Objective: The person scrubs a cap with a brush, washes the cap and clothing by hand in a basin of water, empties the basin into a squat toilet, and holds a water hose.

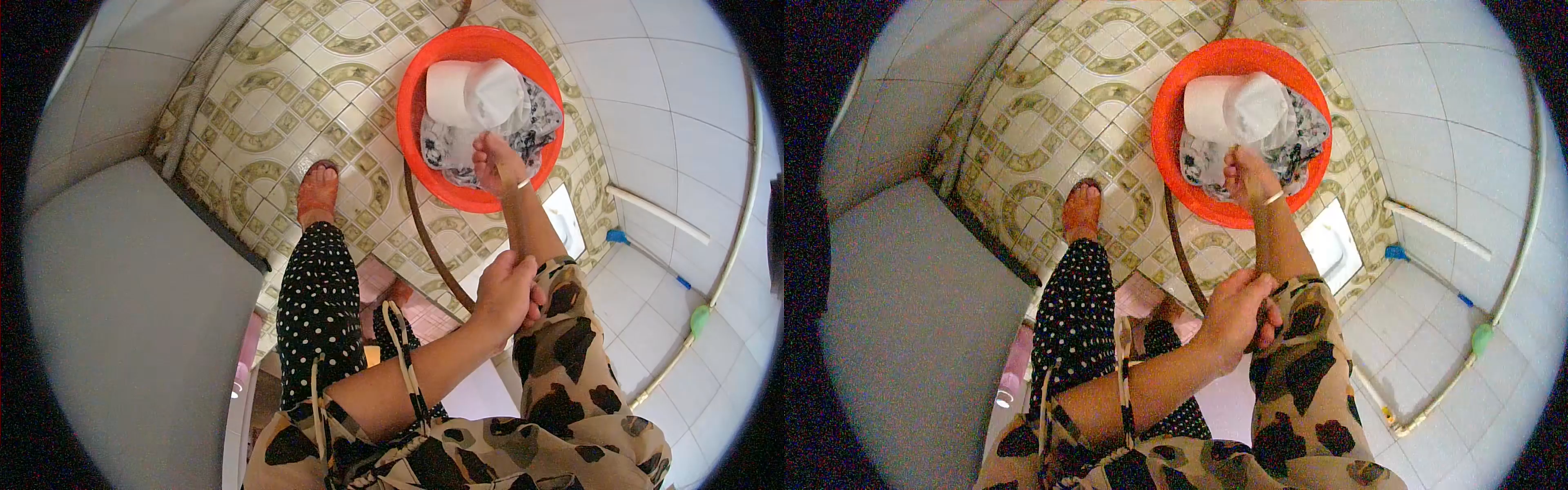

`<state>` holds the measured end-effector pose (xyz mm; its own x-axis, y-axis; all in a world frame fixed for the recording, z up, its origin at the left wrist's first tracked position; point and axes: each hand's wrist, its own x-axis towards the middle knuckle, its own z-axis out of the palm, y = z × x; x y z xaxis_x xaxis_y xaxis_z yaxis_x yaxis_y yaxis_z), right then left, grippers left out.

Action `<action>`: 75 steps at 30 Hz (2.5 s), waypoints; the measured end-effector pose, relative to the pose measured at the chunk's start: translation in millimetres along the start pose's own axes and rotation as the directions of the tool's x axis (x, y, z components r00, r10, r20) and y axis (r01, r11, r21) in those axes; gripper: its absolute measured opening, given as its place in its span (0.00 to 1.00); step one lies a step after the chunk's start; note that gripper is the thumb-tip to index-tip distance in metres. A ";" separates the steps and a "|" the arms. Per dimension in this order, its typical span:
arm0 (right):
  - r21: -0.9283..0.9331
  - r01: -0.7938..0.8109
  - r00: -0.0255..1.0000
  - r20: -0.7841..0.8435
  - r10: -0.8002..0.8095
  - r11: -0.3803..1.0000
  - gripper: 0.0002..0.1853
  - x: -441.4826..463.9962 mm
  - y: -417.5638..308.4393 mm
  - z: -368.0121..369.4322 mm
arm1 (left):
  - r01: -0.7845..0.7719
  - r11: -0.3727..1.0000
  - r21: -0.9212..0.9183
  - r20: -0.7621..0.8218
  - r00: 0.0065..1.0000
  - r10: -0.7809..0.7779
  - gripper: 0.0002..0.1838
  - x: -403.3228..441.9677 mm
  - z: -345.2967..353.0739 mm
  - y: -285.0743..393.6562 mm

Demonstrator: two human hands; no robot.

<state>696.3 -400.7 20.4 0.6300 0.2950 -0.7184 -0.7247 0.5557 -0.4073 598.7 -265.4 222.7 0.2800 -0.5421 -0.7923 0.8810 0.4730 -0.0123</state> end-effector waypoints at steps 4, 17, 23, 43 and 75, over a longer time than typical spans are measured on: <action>-0.008 0.014 0.999 0.041 -0.014 1.000 0.10 0.8 -11.9 15.0 | -0.086 0.995 0.052 -0.007 0.996 0.087 0.12 1.1 1.4 -0.3; 0.004 0.163 0.986 -0.027 -0.163 0.987 0.09 1.1 -56.8 19.5 | -0.222 0.952 0.210 0.072 0.975 0.211 0.13 0.7 2.7 4.2; -0.101 0.114 0.993 -0.014 -0.116 0.988 0.09 -1.4 -53.5 18.0 | -0.280 0.956 0.090 -0.047 0.958 0.285 0.13 1.6 6.0 3.1; 0.103 0.230 0.959 -0.196 -0.207 0.968 0.08 -23.2 -65.7 -17.0 | -0.050 0.946 0.321 0.118 0.993 0.013 0.13 1.9 7.6 1.2; -0.080 0.043 0.999 -0.003 -0.043 0.996 0.10 -14.5 -44.5 -28.3 | -0.076 0.953 0.294 -0.059 0.994 0.097 0.13 5.8 5.4 -2.9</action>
<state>711.6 -451.7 33.0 0.6599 0.2680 -0.7020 -0.7169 0.5042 -0.4814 599.9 -273.7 221.4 0.3412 -0.4519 -0.8242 0.9304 0.2876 0.2274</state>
